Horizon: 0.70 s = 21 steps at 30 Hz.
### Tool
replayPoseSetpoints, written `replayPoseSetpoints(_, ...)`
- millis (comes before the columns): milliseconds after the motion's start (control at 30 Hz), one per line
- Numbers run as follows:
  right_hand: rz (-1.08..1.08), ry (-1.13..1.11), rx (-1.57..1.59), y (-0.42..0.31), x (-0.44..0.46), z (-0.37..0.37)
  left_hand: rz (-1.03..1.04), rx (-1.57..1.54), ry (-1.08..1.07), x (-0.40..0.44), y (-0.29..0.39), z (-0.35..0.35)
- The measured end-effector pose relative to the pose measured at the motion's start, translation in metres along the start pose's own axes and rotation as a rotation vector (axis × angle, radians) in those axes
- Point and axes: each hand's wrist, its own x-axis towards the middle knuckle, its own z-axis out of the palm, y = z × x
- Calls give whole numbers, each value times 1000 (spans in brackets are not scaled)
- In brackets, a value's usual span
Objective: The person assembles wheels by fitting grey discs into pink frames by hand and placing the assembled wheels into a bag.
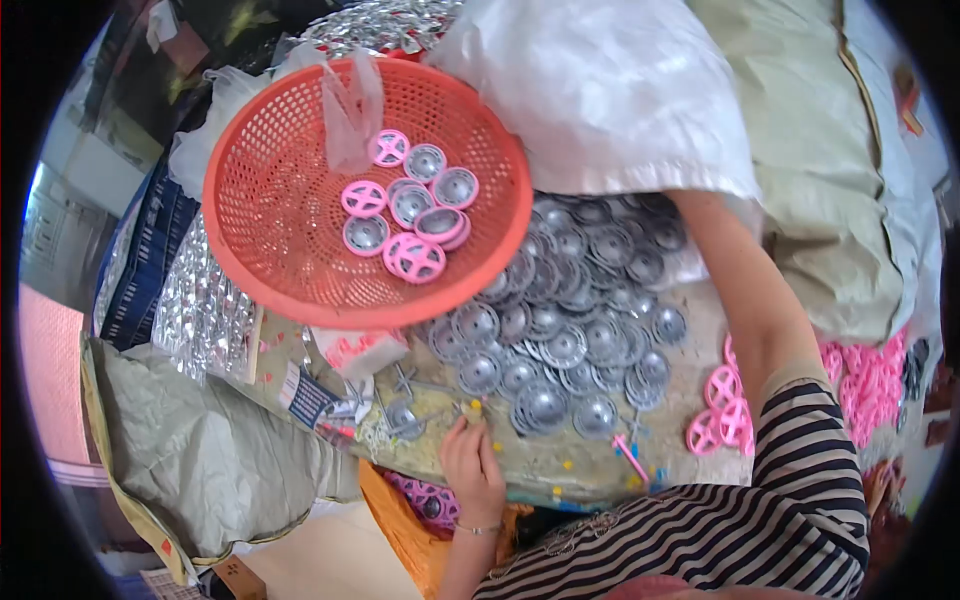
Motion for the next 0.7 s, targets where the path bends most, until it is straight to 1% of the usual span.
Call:
replayPoseSetpoints(33,75,-158,-119,10,18,-2,-3,5,-8,0,-1,-1)
replayPoseSetpoints(100,164,-392,-233,28,43,1,-9,10,-19,2,-2,0)
replayPoseSetpoints(133,181,-471,-260,34,51,6,-23,24,-66,5,-2,-1)
replayPoseSetpoints(200,206,-557,-281,39,60,18,-51,45,-175,9,-1,-2)
replayPoseSetpoints(433,174,-643,-274,41,78,35,-28,65,-283,17,1,-2)
replayPoseSetpoints(700,118,-683,-229,29,74,31,4,61,-307,15,1,-2)
